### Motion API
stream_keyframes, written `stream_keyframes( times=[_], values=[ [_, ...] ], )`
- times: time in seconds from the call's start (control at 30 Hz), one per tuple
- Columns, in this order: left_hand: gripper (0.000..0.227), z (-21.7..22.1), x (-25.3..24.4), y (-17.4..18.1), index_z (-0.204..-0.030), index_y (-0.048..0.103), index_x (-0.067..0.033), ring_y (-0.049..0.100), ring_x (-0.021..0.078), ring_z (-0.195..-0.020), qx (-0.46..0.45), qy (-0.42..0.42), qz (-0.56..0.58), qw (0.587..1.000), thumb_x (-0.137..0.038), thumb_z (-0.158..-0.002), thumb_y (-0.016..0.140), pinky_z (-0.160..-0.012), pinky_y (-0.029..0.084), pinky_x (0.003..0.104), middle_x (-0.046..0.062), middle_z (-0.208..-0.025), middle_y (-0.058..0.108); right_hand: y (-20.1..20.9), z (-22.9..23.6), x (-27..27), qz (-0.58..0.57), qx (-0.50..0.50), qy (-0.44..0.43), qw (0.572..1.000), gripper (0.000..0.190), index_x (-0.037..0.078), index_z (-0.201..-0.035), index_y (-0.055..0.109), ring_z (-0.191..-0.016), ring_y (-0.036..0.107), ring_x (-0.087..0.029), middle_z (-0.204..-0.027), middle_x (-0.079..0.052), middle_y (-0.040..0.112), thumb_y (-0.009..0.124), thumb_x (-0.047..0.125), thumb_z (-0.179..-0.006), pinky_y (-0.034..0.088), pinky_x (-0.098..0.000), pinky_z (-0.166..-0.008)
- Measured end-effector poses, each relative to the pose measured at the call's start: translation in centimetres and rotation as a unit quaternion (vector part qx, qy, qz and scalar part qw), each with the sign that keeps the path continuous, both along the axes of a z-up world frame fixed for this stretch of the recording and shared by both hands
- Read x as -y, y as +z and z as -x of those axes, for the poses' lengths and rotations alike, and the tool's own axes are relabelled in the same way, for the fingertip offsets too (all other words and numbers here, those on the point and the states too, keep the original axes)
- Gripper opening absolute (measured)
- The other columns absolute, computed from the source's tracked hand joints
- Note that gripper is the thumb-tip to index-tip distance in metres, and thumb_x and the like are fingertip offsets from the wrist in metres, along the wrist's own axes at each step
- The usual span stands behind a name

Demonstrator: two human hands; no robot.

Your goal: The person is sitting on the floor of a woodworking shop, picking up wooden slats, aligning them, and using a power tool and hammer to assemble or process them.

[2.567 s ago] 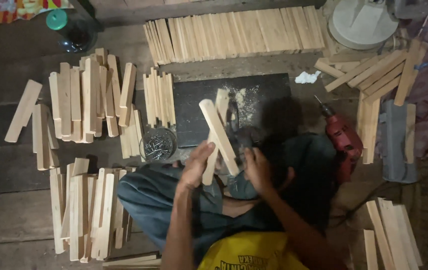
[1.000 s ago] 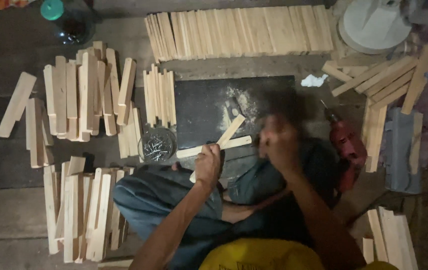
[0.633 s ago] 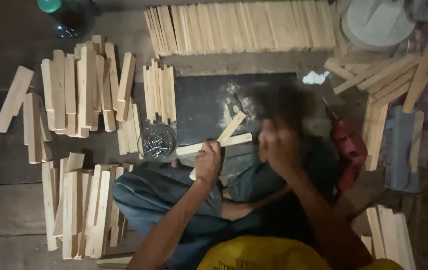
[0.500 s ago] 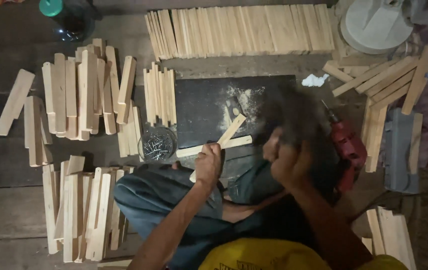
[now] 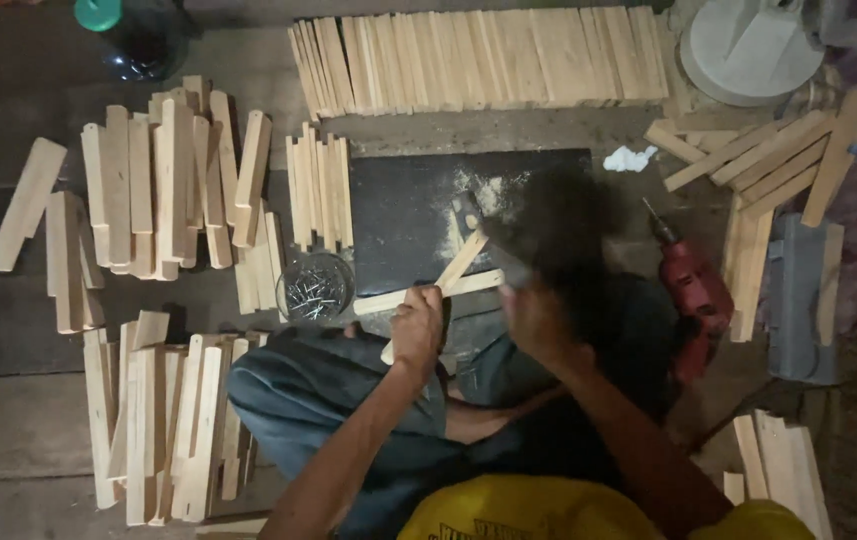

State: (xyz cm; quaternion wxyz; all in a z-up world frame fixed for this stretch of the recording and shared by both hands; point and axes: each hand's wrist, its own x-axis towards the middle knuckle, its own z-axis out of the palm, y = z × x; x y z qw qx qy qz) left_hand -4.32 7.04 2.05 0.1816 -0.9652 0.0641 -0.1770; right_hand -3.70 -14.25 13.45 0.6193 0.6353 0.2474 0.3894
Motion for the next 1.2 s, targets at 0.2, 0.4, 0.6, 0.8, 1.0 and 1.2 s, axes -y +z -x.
stream_keyframes(
  times=[0.2, 0.4, 0.6, 0.8, 1.0, 1.2],
  values=[
    [0.015, 0.0, 0.0, 0.1, -0.108, 0.061, -0.0055, 0.064, 0.0166, -0.057, -0.007, -0.002, 0.028, 1.000, -0.016, -0.097, 0.057, -0.044, 0.052, 0.032, -0.001, -0.085, 0.051, -1.1, -2.5, -0.9, -0.796, -0.386, -0.141, 0.444, 0.047, 0.012, -0.091, 0.059, -0.091, 0.076, -0.040, -0.080, -0.019, 0.072, 0.047, 0.052, -0.113, 0.058, -0.0511, -0.066],
    [0.064, 0.6, -0.8, 5.5, -0.135, 0.039, 0.0087, 0.075, 0.0498, -0.085, -0.295, 0.024, 0.396, 0.869, -0.026, -0.095, 0.074, -0.075, 0.064, 0.056, 0.030, -0.128, 0.055, -3.5, -3.5, 2.3, -0.852, -0.258, -0.126, 0.438, 0.044, -0.001, -0.108, 0.064, -0.086, 0.075, -0.046, -0.082, -0.028, 0.073, 0.057, 0.043, -0.112, 0.059, -0.0594, -0.073],
    [0.066, 1.3, 1.0, 16.0, -0.137, 0.066, 0.0026, 0.066, 0.0545, -0.117, -0.317, 0.077, 0.689, 0.648, -0.049, -0.096, 0.078, -0.099, 0.056, 0.061, 0.029, -0.128, 0.065, -2.5, -1.2, 2.0, -0.787, -0.279, -0.005, 0.550, 0.025, 0.002, -0.091, 0.070, -0.077, 0.071, -0.038, -0.074, -0.013, 0.065, 0.075, 0.025, -0.100, 0.057, -0.0448, -0.065],
    [0.070, 2.6, 6.7, 18.1, -0.152, 0.053, 0.0006, 0.076, 0.0319, -0.086, -0.273, 0.008, 0.773, 0.573, -0.052, -0.107, 0.063, -0.076, 0.056, 0.055, 0.024, -0.108, 0.075, 4.1, 6.5, -2.1, -0.920, -0.329, 0.035, 0.210, 0.042, -0.003, -0.130, 0.070, -0.127, 0.063, -0.044, -0.128, -0.030, 0.070, 0.057, 0.032, -0.110, 0.046, -0.0511, -0.111],
    [0.053, 5.8, 14.5, 21.3, -0.118, 0.062, 0.0071, 0.070, 0.0578, -0.099, -0.211, 0.021, 0.708, 0.674, -0.040, -0.097, 0.074, -0.076, 0.051, 0.064, 0.040, -0.098, 0.071, -1.8, 10.3, 3.3, -0.958, -0.273, -0.093, 0.003, 0.056, 0.004, -0.130, 0.074, -0.091, 0.076, -0.030, -0.105, -0.016, 0.078, 0.050, 0.050, -0.110, 0.057, -0.0421, -0.096],
    [0.042, 12.5, 20.7, 15.6, -0.115, 0.066, -0.0009, 0.071, 0.0387, -0.110, -0.238, -0.132, 0.746, 0.608, -0.040, -0.114, 0.051, -0.096, 0.055, 0.047, 0.032, -0.109, 0.072, -6.7, 13.6, 13.3, -0.813, -0.375, 0.068, 0.441, 0.038, 0.003, -0.144, 0.055, -0.124, 0.058, -0.056, -0.142, -0.034, 0.055, 0.052, 0.017, -0.109, 0.048, -0.0594, -0.098]
  ],
)
